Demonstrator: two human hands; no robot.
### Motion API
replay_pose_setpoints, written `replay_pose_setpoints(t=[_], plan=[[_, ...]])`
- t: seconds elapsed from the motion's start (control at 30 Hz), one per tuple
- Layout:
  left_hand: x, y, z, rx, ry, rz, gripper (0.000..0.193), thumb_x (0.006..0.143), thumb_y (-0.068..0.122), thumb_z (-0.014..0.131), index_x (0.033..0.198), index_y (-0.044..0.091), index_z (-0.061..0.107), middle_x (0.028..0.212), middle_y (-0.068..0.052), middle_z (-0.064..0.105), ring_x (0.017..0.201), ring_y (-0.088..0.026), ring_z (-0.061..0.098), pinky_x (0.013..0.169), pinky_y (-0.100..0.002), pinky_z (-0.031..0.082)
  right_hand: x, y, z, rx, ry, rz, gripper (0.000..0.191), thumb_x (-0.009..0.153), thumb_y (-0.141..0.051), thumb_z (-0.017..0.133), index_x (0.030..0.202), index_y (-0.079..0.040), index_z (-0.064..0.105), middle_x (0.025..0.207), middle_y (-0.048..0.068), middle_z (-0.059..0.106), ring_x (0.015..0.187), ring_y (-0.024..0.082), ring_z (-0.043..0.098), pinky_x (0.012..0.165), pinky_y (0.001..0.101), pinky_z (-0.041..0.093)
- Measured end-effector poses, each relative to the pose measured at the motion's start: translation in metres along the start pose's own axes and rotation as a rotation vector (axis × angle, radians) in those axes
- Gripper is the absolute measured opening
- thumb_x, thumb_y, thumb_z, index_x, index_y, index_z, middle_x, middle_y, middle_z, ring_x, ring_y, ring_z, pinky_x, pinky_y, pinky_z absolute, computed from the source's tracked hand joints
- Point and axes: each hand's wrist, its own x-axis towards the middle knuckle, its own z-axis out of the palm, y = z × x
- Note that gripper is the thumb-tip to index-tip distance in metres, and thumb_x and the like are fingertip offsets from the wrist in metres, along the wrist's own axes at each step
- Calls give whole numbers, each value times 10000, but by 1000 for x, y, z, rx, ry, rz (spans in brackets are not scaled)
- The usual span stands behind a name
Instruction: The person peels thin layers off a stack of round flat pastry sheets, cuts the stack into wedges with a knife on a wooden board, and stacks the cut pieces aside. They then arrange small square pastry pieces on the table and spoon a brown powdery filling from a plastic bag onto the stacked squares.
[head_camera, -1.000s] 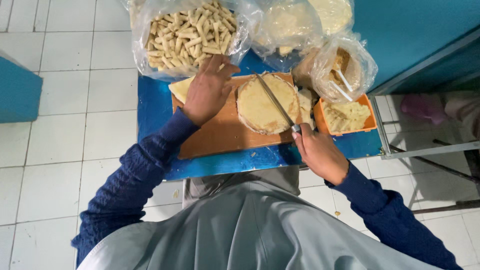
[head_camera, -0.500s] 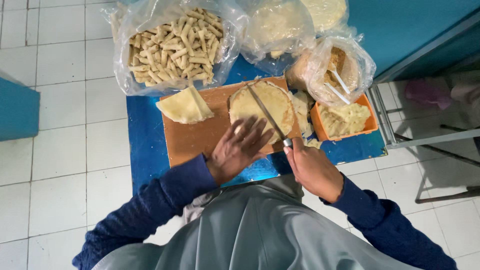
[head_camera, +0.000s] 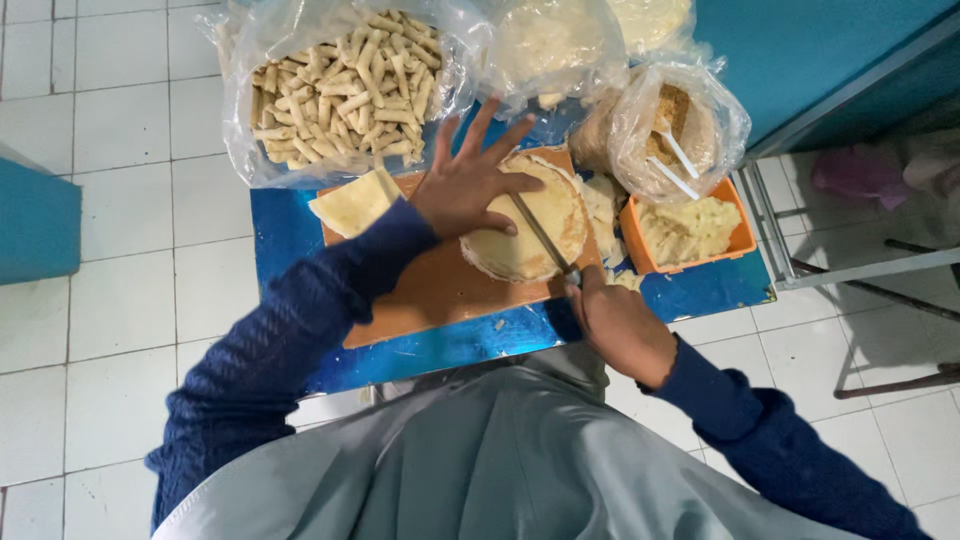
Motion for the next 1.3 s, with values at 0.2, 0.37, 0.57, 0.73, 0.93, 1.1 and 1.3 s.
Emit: replay_pose_setpoints(t=[0.2,0.37,0.57,0.73,0.93,1.1,1.3], plan=[[11,-13,7,97,-111,71,796,609,600,858,1352,397,658,1709,-84,163,1532,-451,-107,1035,-887,-120,11,3,-14,-38,-26,-93,368,1060,-318,432,981,35,496,636,277,644,634,491,643,592,577,492],[10,-20,23,121,-78,101,777,669,603,845,1384,382,636,1705,-107,183,1545,-437,-95,1049,-884,-109,28,13,-10,-3,-176,44,392,1059,-328,397,973,40,503,632,273,663,642,462,701,643,552,524],[12,-21,24,159,-54,126,741,674,551,845,1375,411,651,1711,-110,185,1545,-440,-102,1044,-883,-88,54,5,-3,-82,64,-174,396,1048,-341,454,953,28,557,677,262,660,680,482,661,622,570,506],[11,-17,20,181,-65,70,765,654,595,848,1367,408,643,1692,-171,153,1520,-457,-135,1009,-924,-79,20,-10,-29,52,-210,192,411,1064,-357,385,999,21,532,625,232,667,585,436,704,572,533,556],[12,-19,23,109,-101,62,779,668,572,859,1393,419,618,1694,-170,133,1515,-462,-149,961,-949,-80,30,-5,-30,-30,-125,-53,436,1076,-334,404,933,48,557,543,199,635,486,365,666,499,487,531],[16,-21,24,137,-131,54,755,693,521,864,1396,434,604,1702,-160,115,1511,-450,-161,955,-951,-93,64,18,-3,-15,-102,-2,382,1025,-308,469,944,42,598,634,231,670,587,422,709,554,533,546],[13,-15,16,151,-167,-17,777,694,552,850,1418,456,586,1688,-175,89,1497,-480,-197,949,-953,-100,39,16,-8,-138,-54,-88,378,1009,-295,475,976,62,596,672,247,681,645,421,709,590,513,557]])
